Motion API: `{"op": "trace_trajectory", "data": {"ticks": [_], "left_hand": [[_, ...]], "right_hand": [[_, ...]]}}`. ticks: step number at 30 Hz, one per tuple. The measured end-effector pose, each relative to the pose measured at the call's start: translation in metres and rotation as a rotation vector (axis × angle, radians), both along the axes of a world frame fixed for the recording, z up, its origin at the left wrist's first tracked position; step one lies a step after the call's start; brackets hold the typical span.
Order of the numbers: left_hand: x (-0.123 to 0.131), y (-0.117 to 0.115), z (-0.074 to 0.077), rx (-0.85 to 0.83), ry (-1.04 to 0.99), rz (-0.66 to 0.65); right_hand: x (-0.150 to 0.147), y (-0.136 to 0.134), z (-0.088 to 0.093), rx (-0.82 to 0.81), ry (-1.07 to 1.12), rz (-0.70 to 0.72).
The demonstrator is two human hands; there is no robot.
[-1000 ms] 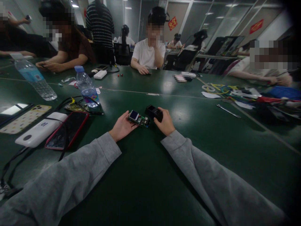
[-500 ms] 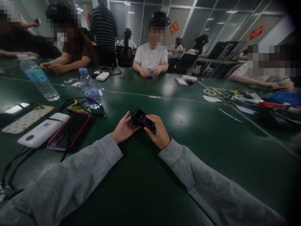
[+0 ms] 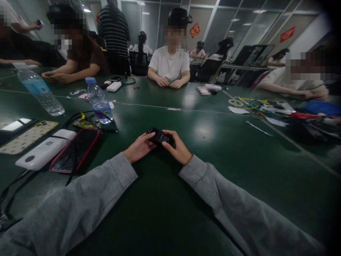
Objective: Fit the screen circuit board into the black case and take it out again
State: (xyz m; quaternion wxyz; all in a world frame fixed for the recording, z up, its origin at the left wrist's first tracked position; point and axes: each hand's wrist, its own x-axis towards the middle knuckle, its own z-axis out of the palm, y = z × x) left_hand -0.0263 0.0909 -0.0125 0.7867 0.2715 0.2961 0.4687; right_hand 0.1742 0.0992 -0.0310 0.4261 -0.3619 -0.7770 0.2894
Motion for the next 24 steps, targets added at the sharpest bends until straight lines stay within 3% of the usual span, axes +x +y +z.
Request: {"op": "trace_trajectory", "data": {"ticks": [5,13,24], "left_hand": [[0.001,-0.004,0.006,0.014,0.020,0.006],[-0.001,-0.003,0.002,0.047,0.022,-0.027],[0.001,-0.004,0.005,0.020,0.016,-0.045]], "right_hand": [[0.001,0.007,-0.005,-0.266,0.123,-0.061],[0.005,0.005,0.008,-0.416,0.178,0.080],[0.007,0.009,0.010,-0.488,0.259,0.161]]}}
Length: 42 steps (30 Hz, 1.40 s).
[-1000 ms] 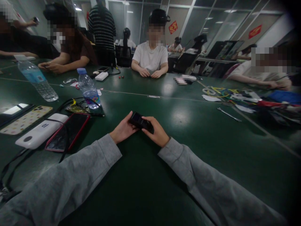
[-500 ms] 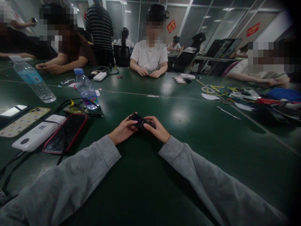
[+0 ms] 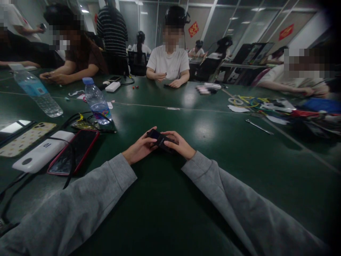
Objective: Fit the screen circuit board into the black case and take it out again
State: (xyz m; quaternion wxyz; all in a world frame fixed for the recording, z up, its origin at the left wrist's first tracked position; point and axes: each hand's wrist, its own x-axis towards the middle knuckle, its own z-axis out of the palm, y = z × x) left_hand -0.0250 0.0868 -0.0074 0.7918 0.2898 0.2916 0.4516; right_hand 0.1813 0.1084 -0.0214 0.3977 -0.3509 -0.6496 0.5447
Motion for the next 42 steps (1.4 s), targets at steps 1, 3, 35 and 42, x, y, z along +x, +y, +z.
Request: {"op": "trace_trajectory", "data": {"ticks": [1,3,35,42], "left_hand": [[0.000,0.000,0.000,0.005,-0.005,-0.007],[0.000,0.000,-0.001,0.017,-0.009,-0.019],[0.017,-0.005,-0.013,0.239,0.350,0.181],[0.017,-0.008,-0.007,0.219,0.329,0.197]], "right_hand": [[0.000,0.000,0.000,-0.011,0.009,-0.003],[0.000,0.000,0.001,-0.046,0.035,-0.014],[0.000,-0.002,0.002,-0.242,0.196,-0.185],[0.000,-0.003,0.004,-0.232,0.194,-0.167]]}}
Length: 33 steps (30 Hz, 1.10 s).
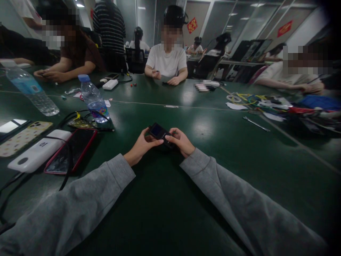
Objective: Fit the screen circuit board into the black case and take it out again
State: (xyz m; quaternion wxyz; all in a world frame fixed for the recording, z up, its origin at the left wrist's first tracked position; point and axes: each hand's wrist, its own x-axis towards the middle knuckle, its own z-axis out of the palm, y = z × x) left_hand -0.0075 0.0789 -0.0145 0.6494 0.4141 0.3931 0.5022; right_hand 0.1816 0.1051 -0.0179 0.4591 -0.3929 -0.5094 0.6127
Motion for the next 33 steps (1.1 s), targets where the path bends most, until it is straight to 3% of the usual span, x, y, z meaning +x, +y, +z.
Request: {"op": "trace_trajectory", "data": {"ticks": [16,21,27,33], "left_hand": [[-0.001,-0.002,0.004,0.013,0.050,-0.037],[-0.002,0.001,-0.001,0.018,0.058,-0.044],[-0.005,0.005,-0.001,-0.062,-0.099,-0.062],[-0.013,0.012,-0.003,-0.189,-0.346,-0.236]], "right_hand": [[-0.001,0.001,0.000,0.066,0.017,0.020],[0.000,0.001,0.000,0.051,0.012,0.024],[0.000,0.002,-0.002,0.020,0.009,-0.014],[-0.001,0.001,0.000,0.023,0.000,-0.001]]}}
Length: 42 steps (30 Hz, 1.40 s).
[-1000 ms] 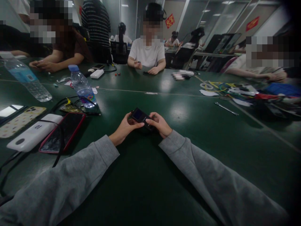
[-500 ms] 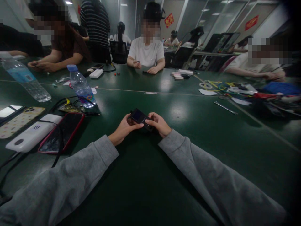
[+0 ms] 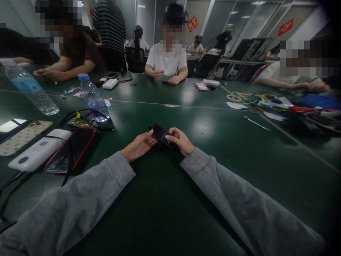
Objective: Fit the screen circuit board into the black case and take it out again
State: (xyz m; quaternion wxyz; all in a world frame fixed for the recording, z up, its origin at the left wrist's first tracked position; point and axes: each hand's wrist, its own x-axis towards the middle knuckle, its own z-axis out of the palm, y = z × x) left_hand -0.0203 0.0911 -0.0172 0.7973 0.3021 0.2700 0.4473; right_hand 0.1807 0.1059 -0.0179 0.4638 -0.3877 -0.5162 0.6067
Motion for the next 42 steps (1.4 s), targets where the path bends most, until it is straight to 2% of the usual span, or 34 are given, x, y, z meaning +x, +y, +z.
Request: {"op": "trace_trajectory", "data": {"ticks": [6,13,19,24,29,34,42], "left_hand": [[-0.001,0.003,-0.002,-0.068,-0.023,-0.073],[0.000,0.000,0.008,-0.129,-0.020,-0.071],[-0.003,0.000,0.007,-0.155,-0.039,-0.052],[-0.003,0.001,0.004,-0.142,-0.067,-0.044],[-0.001,0.001,0.006,-0.155,-0.053,-0.025],[-0.002,0.001,0.005,-0.175,-0.094,-0.017],[-0.003,0.003,0.003,-0.150,-0.104,-0.037]], "right_hand": [[0.000,0.002,0.000,0.007,-0.033,-0.001],[-0.002,0.003,-0.007,0.063,-0.122,-0.029],[-0.004,0.002,-0.015,0.261,-0.307,-0.126],[-0.005,-0.005,-0.013,0.542,-0.449,-0.208],[-0.007,-0.011,-0.010,0.817,-0.651,-0.152],[-0.007,-0.013,-0.012,0.884,-0.766,-0.177],[-0.008,-0.015,-0.010,1.014,-0.732,-0.187]]}}
